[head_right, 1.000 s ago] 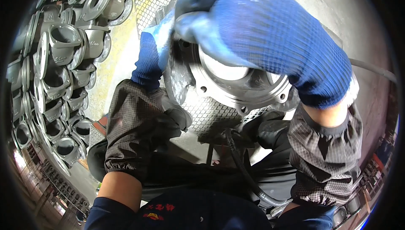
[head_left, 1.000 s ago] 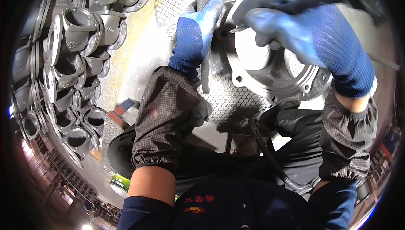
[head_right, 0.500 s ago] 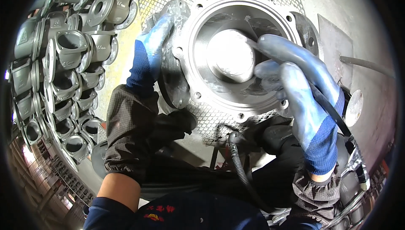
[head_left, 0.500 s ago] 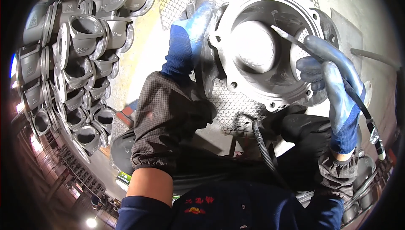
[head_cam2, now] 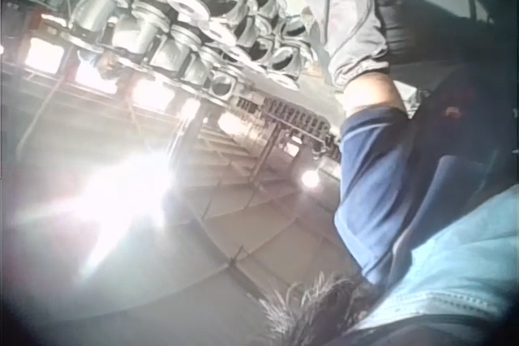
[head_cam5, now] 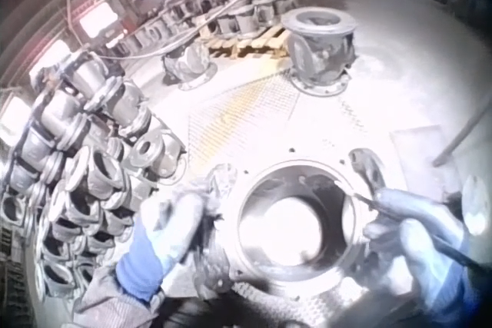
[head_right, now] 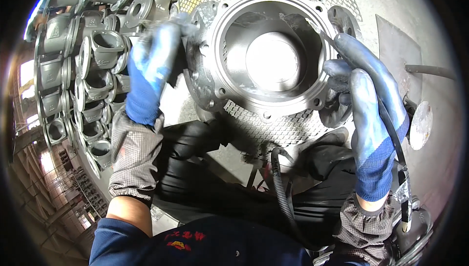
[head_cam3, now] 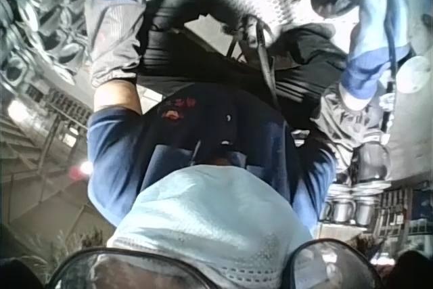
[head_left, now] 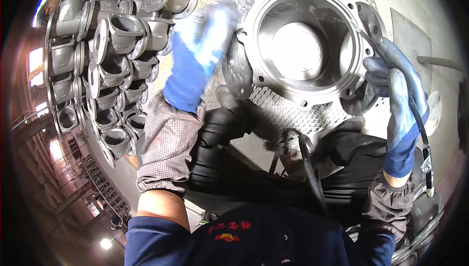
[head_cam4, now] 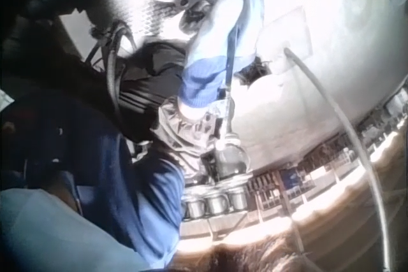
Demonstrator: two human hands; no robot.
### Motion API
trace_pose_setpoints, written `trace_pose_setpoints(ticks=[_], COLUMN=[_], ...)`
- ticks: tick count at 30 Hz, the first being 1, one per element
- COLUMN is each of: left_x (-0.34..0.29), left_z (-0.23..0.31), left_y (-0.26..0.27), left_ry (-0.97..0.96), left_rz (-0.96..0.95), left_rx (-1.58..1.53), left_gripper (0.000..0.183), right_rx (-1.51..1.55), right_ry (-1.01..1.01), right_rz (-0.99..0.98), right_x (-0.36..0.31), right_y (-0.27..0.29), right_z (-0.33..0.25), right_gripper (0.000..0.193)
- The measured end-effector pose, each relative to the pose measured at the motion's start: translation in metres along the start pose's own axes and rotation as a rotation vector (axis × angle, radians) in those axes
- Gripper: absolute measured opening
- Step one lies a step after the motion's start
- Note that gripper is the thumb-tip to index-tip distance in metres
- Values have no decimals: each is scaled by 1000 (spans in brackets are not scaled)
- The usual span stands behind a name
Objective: The person uses a tool to deburr the surfaces of a metal casting, turning it over to reach different sides. They then use a handheld rotary tool to smooth the interior of the part.
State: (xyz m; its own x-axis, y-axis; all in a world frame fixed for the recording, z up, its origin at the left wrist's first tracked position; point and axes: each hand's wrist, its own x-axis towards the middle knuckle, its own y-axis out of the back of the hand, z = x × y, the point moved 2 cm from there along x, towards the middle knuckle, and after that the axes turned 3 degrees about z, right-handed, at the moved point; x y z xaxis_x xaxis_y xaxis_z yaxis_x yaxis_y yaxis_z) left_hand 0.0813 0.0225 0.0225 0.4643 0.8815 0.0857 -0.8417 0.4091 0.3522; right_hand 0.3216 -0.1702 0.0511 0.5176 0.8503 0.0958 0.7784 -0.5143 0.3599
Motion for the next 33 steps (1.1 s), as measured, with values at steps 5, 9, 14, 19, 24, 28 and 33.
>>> trace_pose_setpoints(ticks=[5,9,14,19,24,28,33], left_x=[-51,-91,-134,-169,-190,-187,-174], left_z=[1,29,52,74,89,89,60], left_y=[-50,-44,-61,-116,-150,-147,-143], left_ry=[-467,-33,560,773,742,947,647], left_rz=[-267,-456,-565,-830,-731,-683,-497], left_rx=[1221,632,-293,-777,-1018,-869,-516], left_gripper=[37,32,33,42,23,21,16], right_rx=[17,9,182,-777,-886,-652,258], right_ry=[-51,-59,-63,20,476,597,-178], right_rz=[60,123,240,-72,-36,37,32], right_x=[-11,-21,-42,-53,-65,-61,-51], right_y=[16,27,27,7,-1,15,13], right_z=[-5,-9,24,17,7,6,17], right_gripper=[35,36,36,35,47,38,42])
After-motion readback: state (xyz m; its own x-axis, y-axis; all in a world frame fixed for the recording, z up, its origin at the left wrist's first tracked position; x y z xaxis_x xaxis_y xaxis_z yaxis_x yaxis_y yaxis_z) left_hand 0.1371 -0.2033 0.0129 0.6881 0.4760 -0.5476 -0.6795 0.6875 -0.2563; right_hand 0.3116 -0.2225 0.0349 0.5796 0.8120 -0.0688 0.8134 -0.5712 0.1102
